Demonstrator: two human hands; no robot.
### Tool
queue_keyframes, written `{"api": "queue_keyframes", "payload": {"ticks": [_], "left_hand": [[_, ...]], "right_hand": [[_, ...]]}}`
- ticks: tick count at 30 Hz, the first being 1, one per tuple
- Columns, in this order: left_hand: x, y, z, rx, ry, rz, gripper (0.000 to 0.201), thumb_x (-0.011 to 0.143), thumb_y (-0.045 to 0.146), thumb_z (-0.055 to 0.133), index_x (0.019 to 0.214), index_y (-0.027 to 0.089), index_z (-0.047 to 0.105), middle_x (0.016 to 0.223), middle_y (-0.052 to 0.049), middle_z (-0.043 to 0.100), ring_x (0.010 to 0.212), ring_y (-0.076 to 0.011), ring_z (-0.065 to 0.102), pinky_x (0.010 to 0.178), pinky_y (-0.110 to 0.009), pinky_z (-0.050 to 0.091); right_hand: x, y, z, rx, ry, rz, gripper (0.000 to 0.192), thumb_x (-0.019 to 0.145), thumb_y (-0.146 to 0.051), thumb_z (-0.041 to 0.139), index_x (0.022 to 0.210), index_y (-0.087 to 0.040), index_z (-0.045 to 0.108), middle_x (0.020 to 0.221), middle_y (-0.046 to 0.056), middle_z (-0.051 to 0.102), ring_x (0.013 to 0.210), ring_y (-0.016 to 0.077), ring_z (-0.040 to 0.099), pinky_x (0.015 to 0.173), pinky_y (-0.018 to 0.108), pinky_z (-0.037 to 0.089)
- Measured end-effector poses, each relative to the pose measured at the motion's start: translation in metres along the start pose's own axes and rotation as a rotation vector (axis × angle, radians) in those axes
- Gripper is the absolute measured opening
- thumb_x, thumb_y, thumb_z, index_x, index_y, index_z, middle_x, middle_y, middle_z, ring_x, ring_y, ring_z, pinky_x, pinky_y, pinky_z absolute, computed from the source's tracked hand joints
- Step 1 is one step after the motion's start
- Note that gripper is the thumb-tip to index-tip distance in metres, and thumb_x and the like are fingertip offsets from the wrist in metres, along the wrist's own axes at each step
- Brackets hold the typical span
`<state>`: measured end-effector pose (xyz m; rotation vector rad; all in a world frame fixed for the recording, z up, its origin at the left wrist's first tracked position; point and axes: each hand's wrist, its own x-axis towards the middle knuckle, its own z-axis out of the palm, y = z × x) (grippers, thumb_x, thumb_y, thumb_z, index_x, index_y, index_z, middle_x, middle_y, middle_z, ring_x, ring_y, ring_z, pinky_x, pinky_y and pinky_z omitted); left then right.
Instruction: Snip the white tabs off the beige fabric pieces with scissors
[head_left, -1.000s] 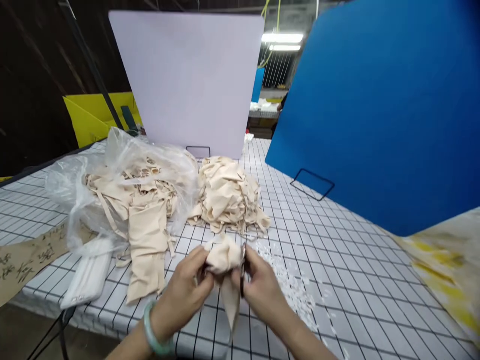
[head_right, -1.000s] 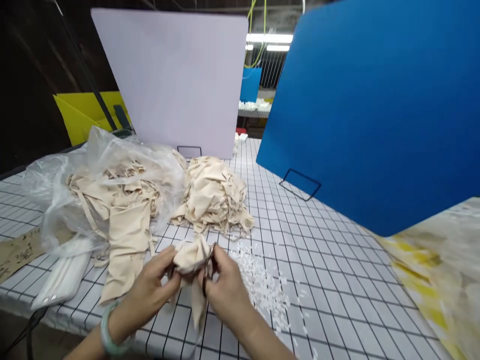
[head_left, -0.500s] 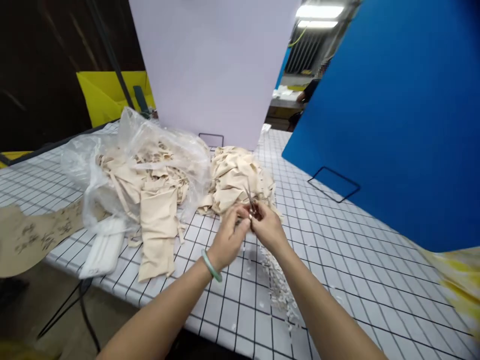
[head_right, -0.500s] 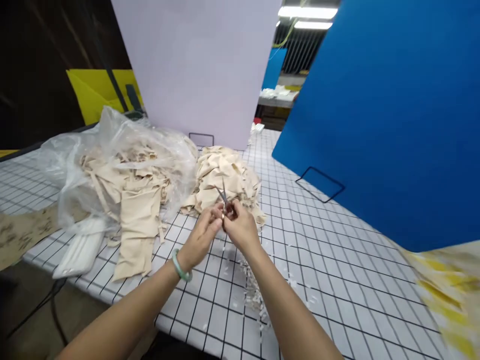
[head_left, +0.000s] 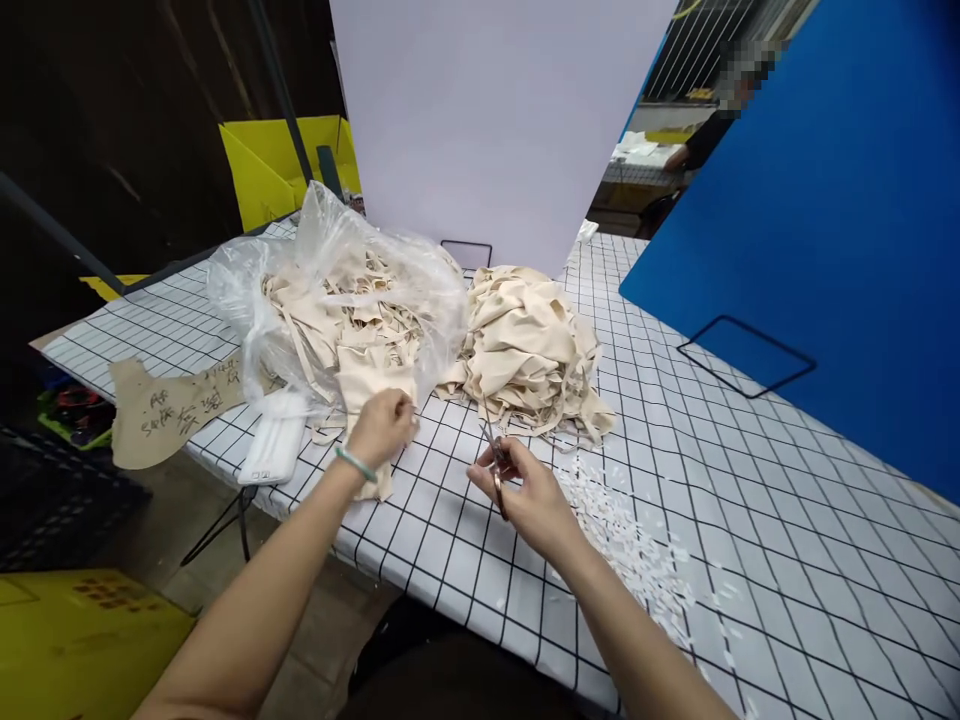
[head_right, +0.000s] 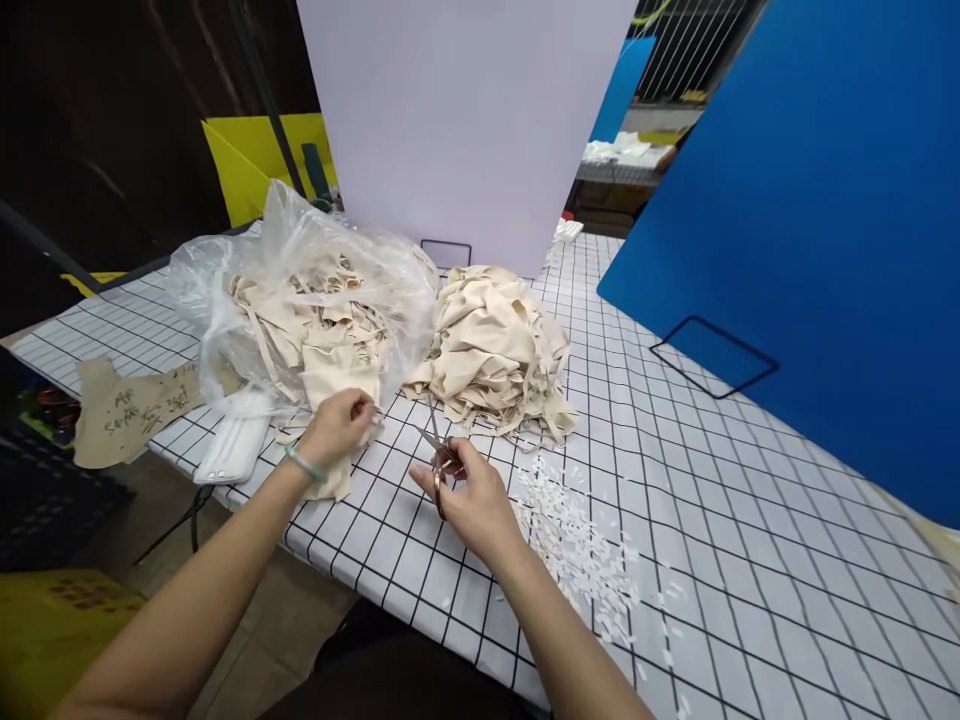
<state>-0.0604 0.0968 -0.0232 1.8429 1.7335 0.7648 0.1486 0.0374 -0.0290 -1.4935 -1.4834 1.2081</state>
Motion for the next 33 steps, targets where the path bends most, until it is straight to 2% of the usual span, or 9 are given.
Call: {"api": "queue_keyframes", "payload": {"ticks": [4,6,10,13,17,20,22,26,33], "left_hand": [[-0.063,0.033,0.031,-0.217,-0.227,0.203,0.011,0.091,0.017,0.054,0.095,0.018,0.064,0.085,-0.002,0.071,0.072,-0.0137,0.067,0.066,-0.024,0.056],[-0.074,0.035,0.035,-0.241,-0.212,0.317,0.017,0.091,0.012,0.05,0.095,0.018,0.065,0.089,-0.004,0.071,0.08,-0.0157,0.068,0.074,-0.027,0.058],[-0.042,0.015,0.027,-0.09,-0.033,0.319,0.029,0.081,0.001,0.047,0.099,0.015,0.064,0.116,-0.015,0.064,0.117,-0.0288,0.058,0.104,-0.051,0.047],[-0.016,0.008,0.029,-0.006,-0.24,0.448,0.04,0.069,0.0,0.059,0.105,0.017,0.065,0.134,-0.014,0.056,0.133,-0.0339,0.046,0.117,-0.057,0.032],[-0.007,0.016,0.037,-0.016,-0.524,0.562,0.014,0.077,0.011,0.059,0.089,0.017,0.064,0.1,-0.009,0.068,0.098,-0.0251,0.063,0.095,-0.044,0.052],[-0.007,0.026,0.035,-0.084,-0.452,0.544,0.013,0.089,0.021,0.051,0.098,0.017,0.06,0.101,-0.008,0.066,0.097,-0.0215,0.063,0.089,-0.039,0.053],[-0.008,0.034,0.032,-0.18,-0.454,0.52,0.025,0.083,0.029,0.065,0.105,0.018,0.06,0.107,-0.008,0.066,0.099,-0.022,0.062,0.089,-0.038,0.053],[-0.007,0.049,0.022,-0.34,-0.483,0.439,0.009,0.084,0.027,0.061,0.084,0.017,0.06,0.077,-0.001,0.063,0.072,-0.0161,0.06,0.073,-0.033,0.054],[0.02,0.076,-0.051,-0.689,-0.138,0.23,0.006,0.09,0.018,0.052,0.085,0.018,0.054,0.069,0.002,0.057,0.055,-0.0094,0.057,0.05,-0.02,0.052]], "right_hand": [[-0.009,0.018,0.005,0.475,0.025,0.046,0.049,0.067,-0.05,0.082,0.092,-0.024,0.049,0.117,0.007,0.063,0.089,0.0198,0.064,0.081,0.035,0.053],[-0.014,0.029,0.005,0.549,0.068,0.053,0.048,0.065,-0.044,0.084,0.09,-0.024,0.048,0.112,0.005,0.063,0.094,0.0197,0.064,0.084,0.035,0.053],[-0.023,0.045,0.002,0.489,0.157,0.106,0.046,0.059,-0.033,0.086,0.087,-0.024,0.05,0.098,0.001,0.064,0.092,0.0192,0.064,0.086,0.034,0.052],[-0.031,0.048,-0.002,0.486,0.16,0.116,0.047,0.056,-0.027,0.085,0.089,-0.024,0.051,0.099,0.001,0.065,0.091,0.0192,0.064,0.085,0.033,0.052],[-0.037,0.042,-0.01,0.419,0.186,0.118,0.039,0.058,-0.024,0.08,0.085,-0.024,0.052,0.089,-0.001,0.064,0.076,0.0163,0.06,0.068,0.029,0.051],[-0.029,0.029,-0.018,0.386,0.234,0.086,0.031,0.061,-0.022,0.076,0.083,-0.023,0.054,0.081,-0.003,0.06,0.072,0.0146,0.057,0.065,0.027,0.048],[-0.02,0.017,-0.022,0.415,0.248,0.024,0.032,0.061,-0.022,0.076,0.083,-0.023,0.054,0.081,-0.003,0.059,0.072,0.0139,0.056,0.065,0.026,0.048],[-0.003,-0.003,-0.023,0.474,0.207,-0.108,0.037,0.061,-0.023,0.08,0.086,-0.024,0.053,0.083,-0.004,0.059,0.071,0.0131,0.056,0.063,0.026,0.047],[0.004,0.015,-0.009,0.405,-0.033,-0.028,0.035,0.063,-0.032,0.082,0.081,-0.022,0.054,0.079,-0.003,0.062,0.063,0.0116,0.053,0.06,0.027,0.045]]}}
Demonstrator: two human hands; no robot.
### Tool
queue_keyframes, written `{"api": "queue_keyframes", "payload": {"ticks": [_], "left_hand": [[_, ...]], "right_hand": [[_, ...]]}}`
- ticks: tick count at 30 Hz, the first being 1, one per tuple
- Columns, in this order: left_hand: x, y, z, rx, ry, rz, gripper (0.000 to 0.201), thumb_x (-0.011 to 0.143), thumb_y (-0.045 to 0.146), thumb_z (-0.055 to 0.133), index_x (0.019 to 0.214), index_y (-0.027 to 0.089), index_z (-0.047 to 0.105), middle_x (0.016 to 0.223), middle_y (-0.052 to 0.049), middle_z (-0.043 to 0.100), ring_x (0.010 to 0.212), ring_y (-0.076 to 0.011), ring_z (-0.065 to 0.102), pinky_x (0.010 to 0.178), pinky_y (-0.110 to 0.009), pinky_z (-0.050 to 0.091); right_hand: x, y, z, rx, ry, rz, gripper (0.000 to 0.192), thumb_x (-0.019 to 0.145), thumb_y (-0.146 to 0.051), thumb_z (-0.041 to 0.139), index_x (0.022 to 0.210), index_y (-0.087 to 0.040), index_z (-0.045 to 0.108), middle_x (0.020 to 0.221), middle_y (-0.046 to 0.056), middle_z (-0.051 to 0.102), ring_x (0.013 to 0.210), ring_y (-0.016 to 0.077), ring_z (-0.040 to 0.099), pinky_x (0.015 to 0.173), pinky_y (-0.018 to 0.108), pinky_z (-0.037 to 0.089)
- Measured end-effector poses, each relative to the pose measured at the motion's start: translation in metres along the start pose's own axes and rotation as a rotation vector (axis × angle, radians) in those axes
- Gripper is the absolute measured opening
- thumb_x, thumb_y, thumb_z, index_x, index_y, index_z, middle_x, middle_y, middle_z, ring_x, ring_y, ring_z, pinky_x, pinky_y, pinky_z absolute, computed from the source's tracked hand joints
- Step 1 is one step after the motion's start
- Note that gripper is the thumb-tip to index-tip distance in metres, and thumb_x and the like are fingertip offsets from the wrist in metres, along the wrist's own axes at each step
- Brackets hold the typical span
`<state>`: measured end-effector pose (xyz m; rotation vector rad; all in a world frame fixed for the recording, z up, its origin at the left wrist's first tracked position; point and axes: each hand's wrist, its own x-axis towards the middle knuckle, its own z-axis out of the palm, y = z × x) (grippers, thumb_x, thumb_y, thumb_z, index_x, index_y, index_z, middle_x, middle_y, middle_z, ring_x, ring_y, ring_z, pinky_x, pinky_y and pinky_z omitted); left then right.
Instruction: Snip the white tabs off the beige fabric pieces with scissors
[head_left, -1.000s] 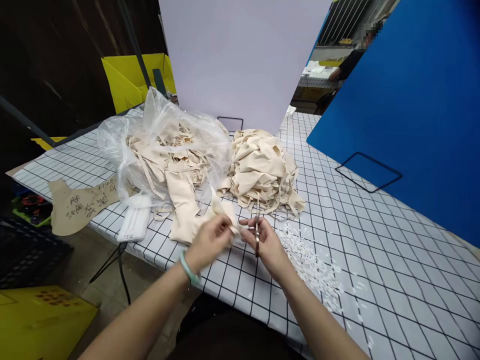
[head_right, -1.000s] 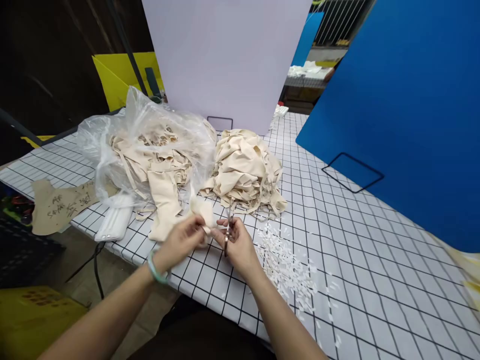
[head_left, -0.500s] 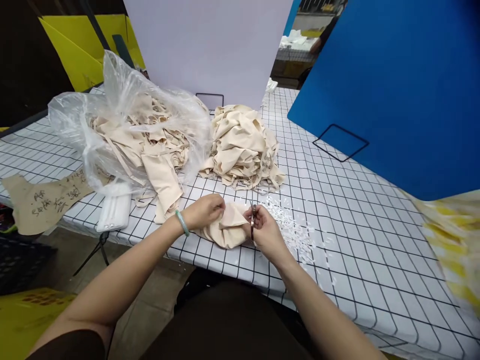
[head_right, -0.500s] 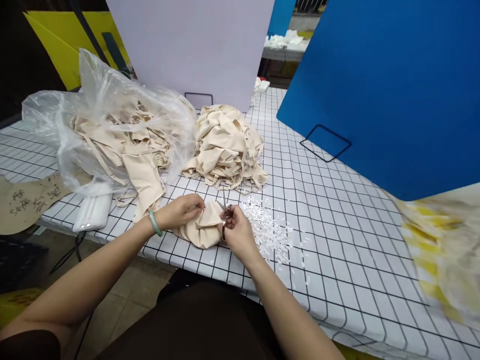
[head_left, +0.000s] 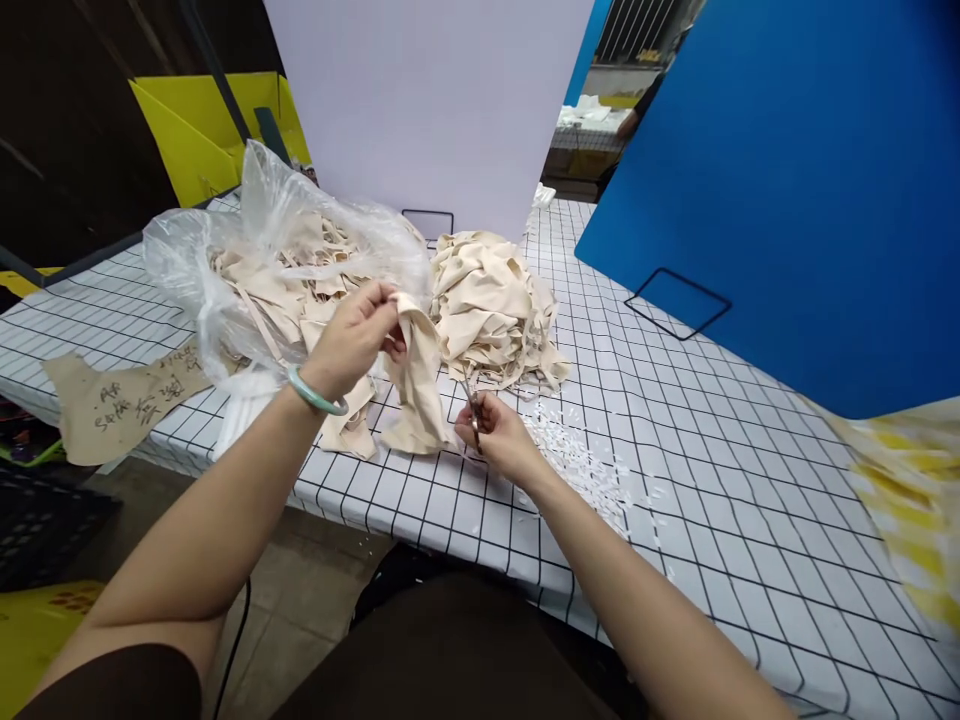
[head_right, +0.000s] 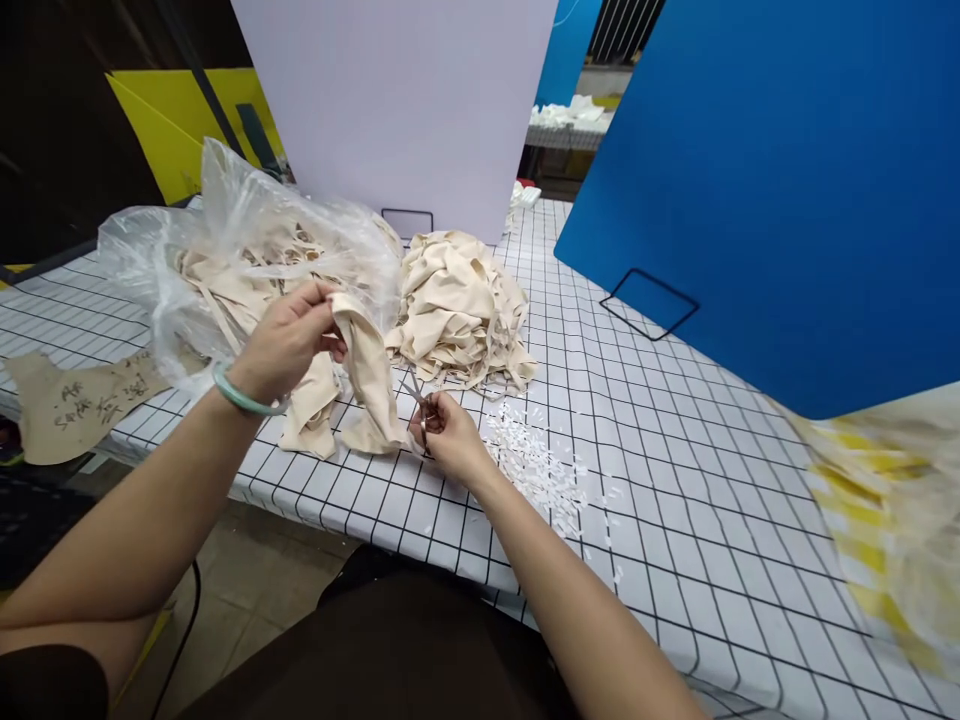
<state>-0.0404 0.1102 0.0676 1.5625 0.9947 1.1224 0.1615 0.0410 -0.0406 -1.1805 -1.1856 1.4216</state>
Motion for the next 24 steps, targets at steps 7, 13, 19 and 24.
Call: {"api": "queue_keyframes", "payload": {"ticks": [7,13,19,24], "left_hand": [[-0.01,0.045,0.0,-0.022,0.11,0.056,0.011,0.093,0.014,0.048,0.083,0.019,0.051,0.064,0.003,0.056,0.048,-0.0084,0.057,0.045,-0.018,0.05],[-0.006,0.049,-0.024,0.208,0.343,0.214,0.013,0.095,0.015,0.052,0.083,0.019,0.051,0.062,0.004,0.054,0.047,-0.0082,0.054,0.041,-0.016,0.042],[0.022,0.021,-0.052,0.214,0.489,0.139,0.02,0.094,0.013,0.05,0.075,0.02,0.046,0.055,0.007,0.044,0.041,-0.007,0.04,0.039,-0.017,0.031],[-0.032,-0.003,-0.066,0.555,0.244,-0.019,0.012,0.087,0.023,0.056,0.075,0.019,0.056,0.06,0.002,0.053,0.052,-0.0118,0.047,0.046,-0.021,0.036]], "right_hand": [[0.026,-0.016,0.054,0.163,0.002,-0.17,0.049,0.057,-0.042,0.085,0.085,-0.025,0.049,0.106,0.002,0.069,0.094,0.02,0.065,0.082,0.034,0.053],[0.043,-0.027,0.036,0.152,0.167,-0.206,0.039,0.061,-0.037,0.079,0.08,-0.024,0.049,0.073,-0.005,0.059,0.064,0.0135,0.054,0.058,0.026,0.046],[0.049,-0.062,-0.025,0.116,0.382,-0.284,0.038,0.06,-0.03,0.08,0.08,-0.023,0.049,0.073,-0.006,0.053,0.061,0.0108,0.048,0.058,0.026,0.041],[-0.022,-0.054,-0.021,-0.059,0.245,-0.253,0.029,0.072,-0.029,0.078,0.084,-0.025,0.052,0.086,0.0,0.059,0.07,0.0154,0.056,0.061,0.031,0.048]]}}
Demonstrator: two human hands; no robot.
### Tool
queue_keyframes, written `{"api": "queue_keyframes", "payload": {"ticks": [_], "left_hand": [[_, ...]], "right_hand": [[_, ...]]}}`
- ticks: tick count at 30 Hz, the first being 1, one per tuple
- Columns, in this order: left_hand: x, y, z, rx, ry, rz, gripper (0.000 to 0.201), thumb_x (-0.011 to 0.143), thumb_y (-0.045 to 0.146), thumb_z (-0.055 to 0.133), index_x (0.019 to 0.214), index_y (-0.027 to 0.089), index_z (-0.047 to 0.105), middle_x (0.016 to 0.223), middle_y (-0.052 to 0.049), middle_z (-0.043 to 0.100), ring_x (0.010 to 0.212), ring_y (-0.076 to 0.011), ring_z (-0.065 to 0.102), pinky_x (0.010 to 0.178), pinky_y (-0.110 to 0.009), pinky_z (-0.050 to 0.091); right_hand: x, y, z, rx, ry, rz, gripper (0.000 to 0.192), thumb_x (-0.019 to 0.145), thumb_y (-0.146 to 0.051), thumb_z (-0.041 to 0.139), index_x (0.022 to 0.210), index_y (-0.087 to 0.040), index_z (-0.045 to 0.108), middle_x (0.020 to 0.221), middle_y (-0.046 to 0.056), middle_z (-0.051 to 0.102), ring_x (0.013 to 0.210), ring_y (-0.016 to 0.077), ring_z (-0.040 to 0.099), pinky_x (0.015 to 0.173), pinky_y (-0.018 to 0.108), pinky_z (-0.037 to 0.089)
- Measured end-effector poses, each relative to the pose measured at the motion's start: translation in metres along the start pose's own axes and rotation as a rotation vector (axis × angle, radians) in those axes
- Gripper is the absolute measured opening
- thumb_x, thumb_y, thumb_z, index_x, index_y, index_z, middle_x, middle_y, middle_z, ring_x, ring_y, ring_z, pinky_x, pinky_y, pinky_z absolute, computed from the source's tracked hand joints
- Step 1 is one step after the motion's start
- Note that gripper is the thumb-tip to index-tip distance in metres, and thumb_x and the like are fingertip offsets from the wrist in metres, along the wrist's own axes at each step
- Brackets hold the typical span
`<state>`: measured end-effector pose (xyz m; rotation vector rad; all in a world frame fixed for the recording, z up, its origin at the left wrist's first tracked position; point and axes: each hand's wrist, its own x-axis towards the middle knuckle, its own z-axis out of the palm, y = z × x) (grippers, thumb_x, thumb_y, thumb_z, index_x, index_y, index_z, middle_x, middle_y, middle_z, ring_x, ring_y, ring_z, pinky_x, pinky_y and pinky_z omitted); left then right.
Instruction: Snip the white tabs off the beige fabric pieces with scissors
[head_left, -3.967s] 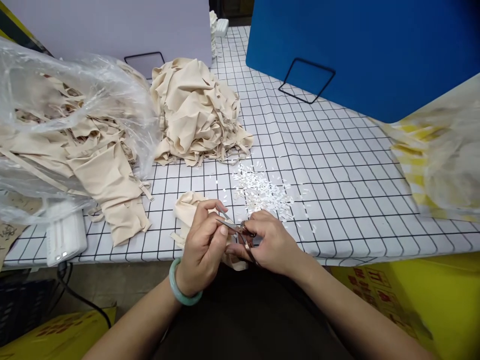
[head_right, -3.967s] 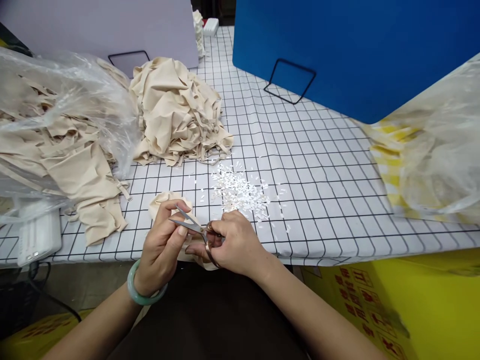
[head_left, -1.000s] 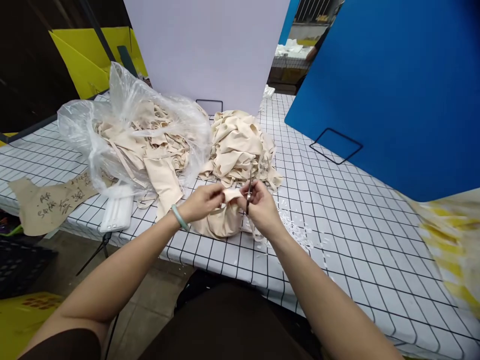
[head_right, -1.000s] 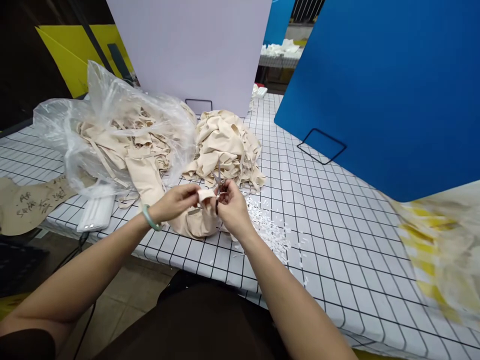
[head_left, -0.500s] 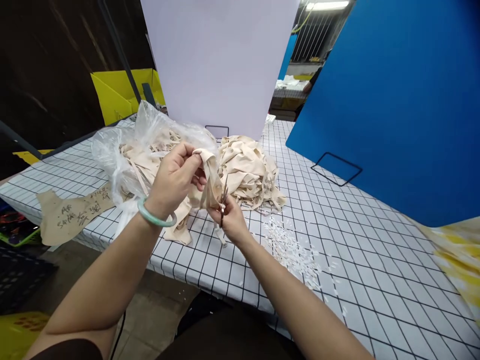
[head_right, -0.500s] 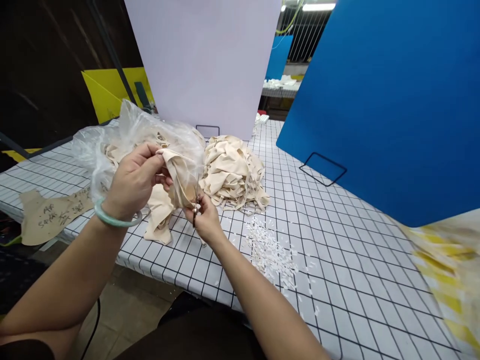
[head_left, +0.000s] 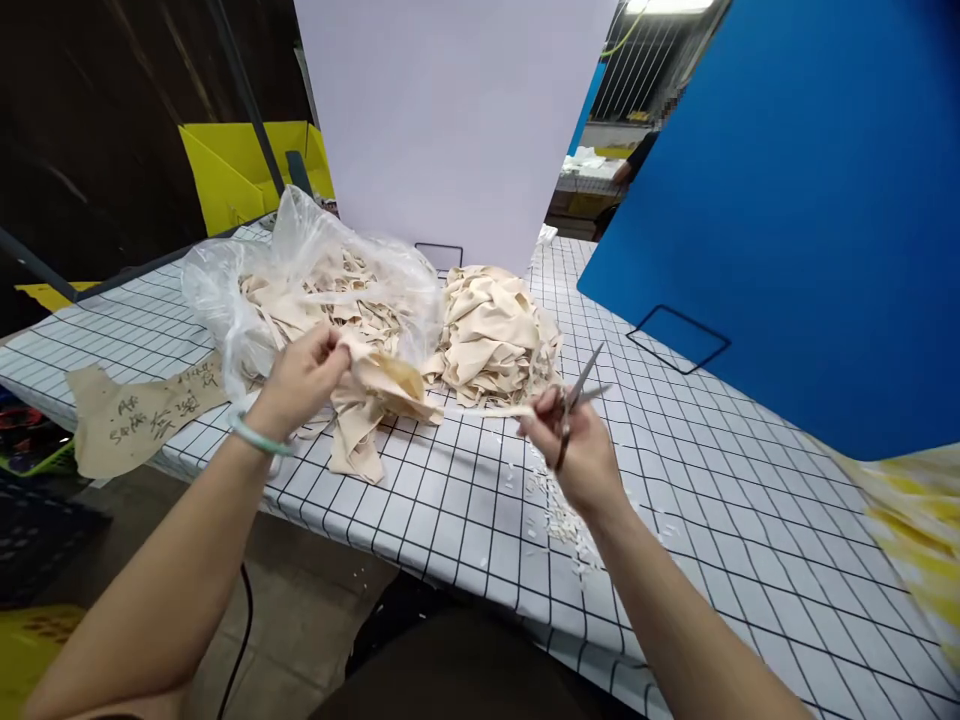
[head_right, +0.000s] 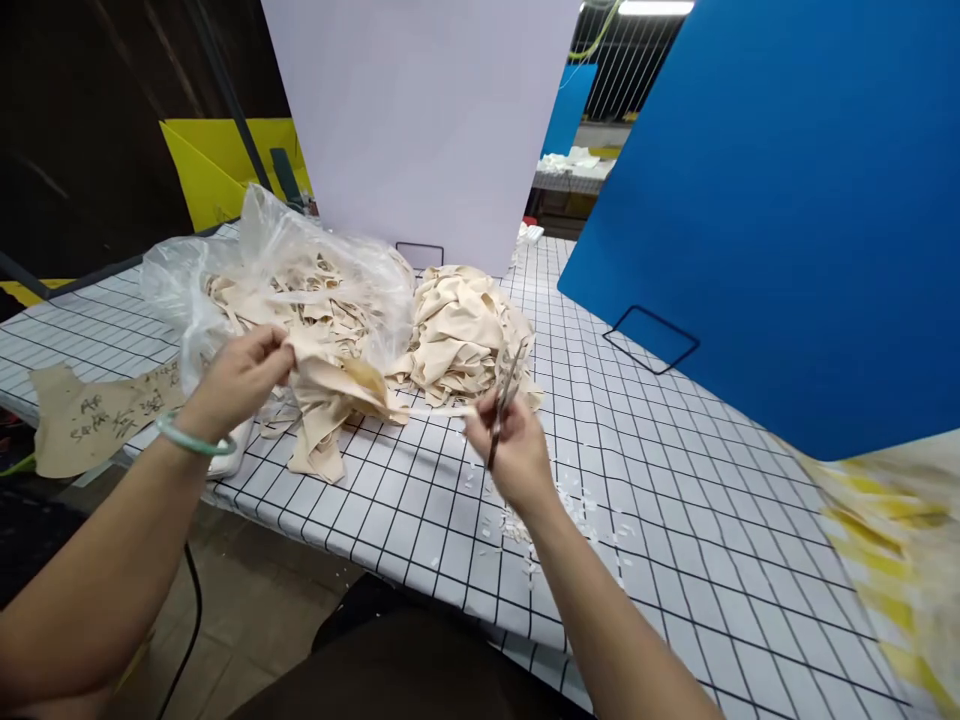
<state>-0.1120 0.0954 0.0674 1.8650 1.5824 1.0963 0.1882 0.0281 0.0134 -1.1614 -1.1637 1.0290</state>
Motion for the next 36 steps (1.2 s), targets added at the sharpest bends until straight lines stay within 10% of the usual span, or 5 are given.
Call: {"api": "queue_keyframes", "payload": {"ticks": [7,18,26,31,36], "left_hand": [[-0.066,-0.085,-0.004,0.327,0.068,-0.161,0.014,0.081,0.029,0.051,0.087,0.02,0.059,0.079,-0.002,0.063,0.072,-0.0186,0.058,0.064,-0.028,0.049],[-0.069,-0.084,0.044,0.681,-0.004,0.073,0.029,0.081,0.023,0.06,0.11,0.016,0.061,0.113,-0.016,0.06,0.104,-0.0332,0.059,0.089,-0.046,0.05],[-0.061,-0.045,0.049,0.46,0.216,0.242,0.018,0.082,0.013,0.055,0.077,0.023,0.041,0.091,-0.007,0.054,0.087,-0.0229,0.057,0.075,-0.033,0.05],[-0.093,-0.072,0.036,0.543,0.012,0.084,0.018,0.076,0.01,0.05,0.079,0.024,0.04,0.081,-0.003,0.05,0.071,-0.0218,0.052,0.064,-0.034,0.044],[-0.113,-0.084,0.016,0.589,-0.132,0.017,0.015,0.082,0.02,0.048,0.096,0.021,0.051,0.095,-0.007,0.057,0.086,-0.0262,0.059,0.077,-0.038,0.048]], "right_hand": [[-0.076,0.029,0.038,-0.182,-0.626,0.232,0.018,0.076,-0.029,0.073,0.084,-0.026,0.056,0.086,0.0,0.063,0.079,0.0196,0.06,0.071,0.034,0.051],[0.055,0.091,0.096,-0.536,-0.094,-0.089,0.023,0.065,-0.013,0.059,0.075,-0.026,0.042,0.077,0.002,0.057,0.083,0.0254,0.055,0.081,0.04,0.044],[0.012,0.027,0.032,-0.375,0.135,-0.232,0.022,0.081,-0.03,0.062,0.097,-0.027,0.048,0.088,0.004,0.056,0.081,0.0209,0.056,0.072,0.036,0.047],[-0.042,0.035,-0.002,-0.484,-0.24,0.163,0.024,0.075,-0.037,0.073,0.082,-0.026,0.053,0.072,-0.001,0.057,0.062,0.0168,0.049,0.059,0.031,0.043],[-0.036,0.065,-0.011,-0.514,-0.018,0.284,0.034,0.074,-0.047,0.075,0.084,-0.025,0.05,0.085,0.001,0.065,0.069,0.0181,0.057,0.065,0.032,0.045]]}}
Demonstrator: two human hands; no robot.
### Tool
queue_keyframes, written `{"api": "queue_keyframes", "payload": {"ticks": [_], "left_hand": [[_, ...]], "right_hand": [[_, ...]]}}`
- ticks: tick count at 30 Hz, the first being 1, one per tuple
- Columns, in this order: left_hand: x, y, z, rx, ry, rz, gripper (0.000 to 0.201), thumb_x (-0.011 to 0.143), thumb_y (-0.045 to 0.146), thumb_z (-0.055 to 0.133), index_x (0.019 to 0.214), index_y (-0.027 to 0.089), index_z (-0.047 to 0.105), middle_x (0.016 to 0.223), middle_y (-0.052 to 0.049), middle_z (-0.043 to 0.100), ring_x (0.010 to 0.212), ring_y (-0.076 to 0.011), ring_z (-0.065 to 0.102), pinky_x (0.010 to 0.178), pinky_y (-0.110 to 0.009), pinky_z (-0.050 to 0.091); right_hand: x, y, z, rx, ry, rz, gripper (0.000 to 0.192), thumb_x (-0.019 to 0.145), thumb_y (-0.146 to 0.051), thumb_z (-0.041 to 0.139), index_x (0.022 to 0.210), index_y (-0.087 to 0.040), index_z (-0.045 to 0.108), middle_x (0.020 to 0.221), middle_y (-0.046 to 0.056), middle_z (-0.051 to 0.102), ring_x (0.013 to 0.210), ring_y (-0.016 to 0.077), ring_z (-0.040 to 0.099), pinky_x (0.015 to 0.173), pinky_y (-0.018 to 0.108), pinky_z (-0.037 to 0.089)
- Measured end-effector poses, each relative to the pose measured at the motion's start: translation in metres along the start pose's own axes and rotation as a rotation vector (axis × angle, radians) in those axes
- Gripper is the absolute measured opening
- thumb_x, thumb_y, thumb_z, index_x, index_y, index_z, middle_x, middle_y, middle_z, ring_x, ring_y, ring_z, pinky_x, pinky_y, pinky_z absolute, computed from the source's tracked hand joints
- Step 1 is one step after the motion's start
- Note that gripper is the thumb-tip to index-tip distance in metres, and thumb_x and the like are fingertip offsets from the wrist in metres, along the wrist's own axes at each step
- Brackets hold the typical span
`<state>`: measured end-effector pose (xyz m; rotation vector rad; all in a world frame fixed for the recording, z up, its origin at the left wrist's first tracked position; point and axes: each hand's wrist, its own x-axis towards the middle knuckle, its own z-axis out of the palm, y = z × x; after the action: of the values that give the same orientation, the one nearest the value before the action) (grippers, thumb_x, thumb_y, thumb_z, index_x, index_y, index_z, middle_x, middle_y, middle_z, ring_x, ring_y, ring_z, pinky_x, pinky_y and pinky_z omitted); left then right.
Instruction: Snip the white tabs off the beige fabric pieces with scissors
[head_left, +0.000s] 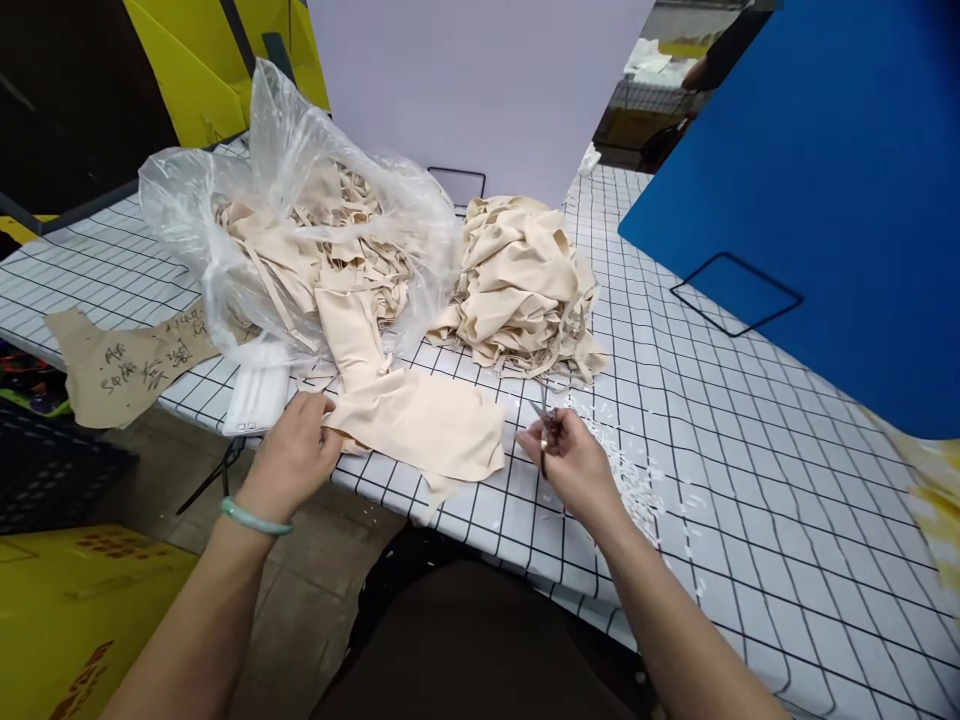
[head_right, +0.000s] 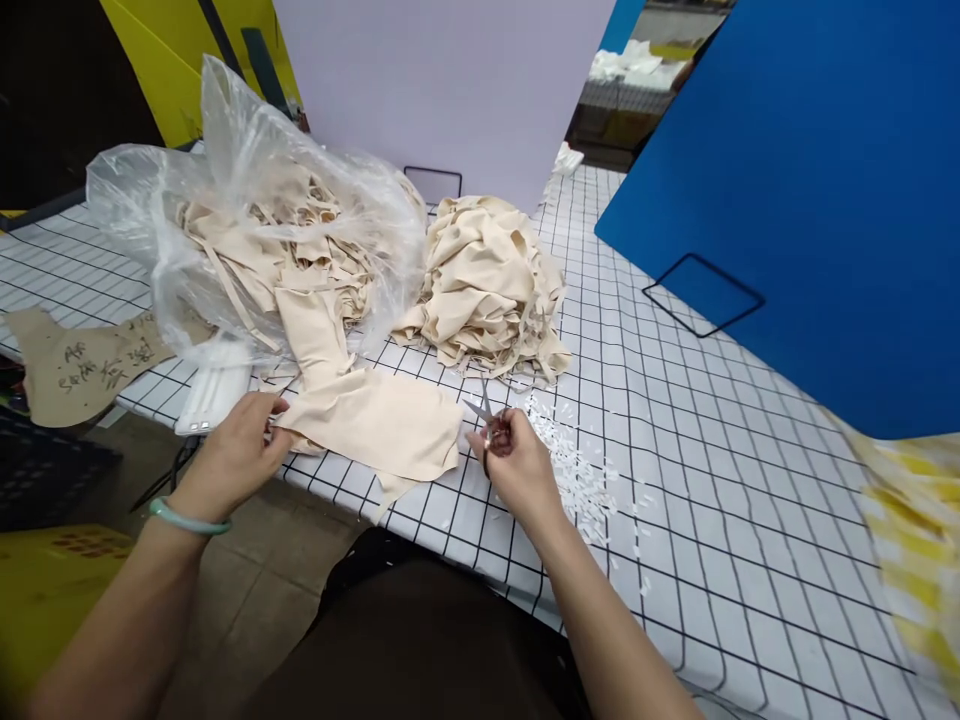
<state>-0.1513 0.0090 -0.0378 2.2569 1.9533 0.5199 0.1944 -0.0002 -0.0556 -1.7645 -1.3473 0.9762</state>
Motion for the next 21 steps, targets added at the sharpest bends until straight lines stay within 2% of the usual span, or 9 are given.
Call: {"api": "queue_keyframes", "payload": {"ticks": [2,4,6,8,11,15,18,21], "left_hand": [[0.009,0.006,-0.005,-0.033,-0.084,0.074,0.023,0.083,0.025,0.051,0.106,0.02,0.054,0.104,-0.008,0.06,0.101,-0.0288,0.058,0.086,-0.041,0.048],[0.028,0.016,-0.004,-0.073,-0.068,0.086,0.026,0.085,0.033,0.055,0.108,0.02,0.057,0.108,-0.009,0.06,0.108,-0.0299,0.055,0.093,-0.043,0.047],[0.049,0.025,0.003,-0.095,-0.005,0.046,0.021,0.084,0.034,0.059,0.098,0.019,0.061,0.103,-0.01,0.061,0.106,-0.0309,0.055,0.095,-0.046,0.045],[0.066,0.031,0.013,-0.12,-0.02,0.043,0.011,0.077,0.028,0.065,0.083,0.018,0.062,0.091,-0.01,0.061,0.099,-0.0308,0.057,0.092,-0.046,0.047],[0.079,0.032,0.021,-0.199,-0.057,0.089,0.009,0.079,0.024,0.063,0.073,0.018,0.061,0.082,-0.007,0.061,0.087,-0.0251,0.06,0.082,-0.038,0.049],[0.088,0.028,0.025,-0.334,-0.048,0.076,0.022,0.091,0.031,0.05,0.08,0.017,0.063,0.075,-0.002,0.063,0.067,-0.0174,0.06,0.065,-0.029,0.049],[0.098,0.03,0.033,-0.317,0.042,0.031,0.015,0.087,0.018,0.047,0.088,0.015,0.063,0.085,-0.007,0.065,0.08,-0.0225,0.062,0.077,-0.035,0.051],[0.1,0.037,0.043,-0.273,0.114,0.039,0.023,0.081,0.008,0.047,0.097,0.015,0.062,0.102,-0.013,0.063,0.102,-0.0284,0.058,0.095,-0.043,0.046]], "right_hand": [[0.016,-0.004,0.013,-0.072,0.059,-0.021,0.032,0.074,-0.044,0.073,0.085,-0.026,0.049,0.087,0.001,0.067,0.071,0.0194,0.059,0.067,0.033,0.043],[0.028,-0.012,0.029,-0.126,0.075,-0.058,0.028,0.073,-0.038,0.072,0.083,-0.026,0.049,0.085,0.001,0.066,0.072,0.0212,0.058,0.067,0.034,0.041],[0.034,-0.019,0.043,-0.133,0.072,-0.095,0.023,0.07,-0.03,0.07,0.08,-0.026,0.05,0.08,0.001,0.064,0.075,0.023,0.057,0.069,0.034,0.04],[0.033,-0.022,0.047,-0.103,0.059,-0.116,0.019,0.069,-0.024,0.067,0.079,-0.026,0.051,0.078,0.001,0.064,0.077,0.0233,0.057,0.07,0.035,0.041],[0.025,-0.02,0.03,-0.018,0.072,-0.112,0.016,0.074,-0.029,0.063,0.086,-0.025,0.052,0.08,0.001,0.062,0.072,0.0202,0.057,0.066,0.032,0.043],[0.027,-0.017,-0.004,0.23,0.133,-0.052,0.037,0.07,-0.042,0.076,0.09,-0.024,0.05,0.079,-0.002,0.057,0.065,0.015,0.054,0.059,0.027,0.043],[0.039,-0.012,-0.012,0.164,0.232,-0.028,0.043,0.065,-0.043,0.08,0.088,-0.024,0.05,0.084,-0.002,0.059,0.066,0.0139,0.054,0.062,0.028,0.044],[0.047,-0.001,-0.011,0.019,0.29,-0.018,0.036,0.071,-0.043,0.072,0.093,-0.024,0.05,0.094,0.002,0.065,0.07,0.0161,0.059,0.066,0.03,0.046]]}}
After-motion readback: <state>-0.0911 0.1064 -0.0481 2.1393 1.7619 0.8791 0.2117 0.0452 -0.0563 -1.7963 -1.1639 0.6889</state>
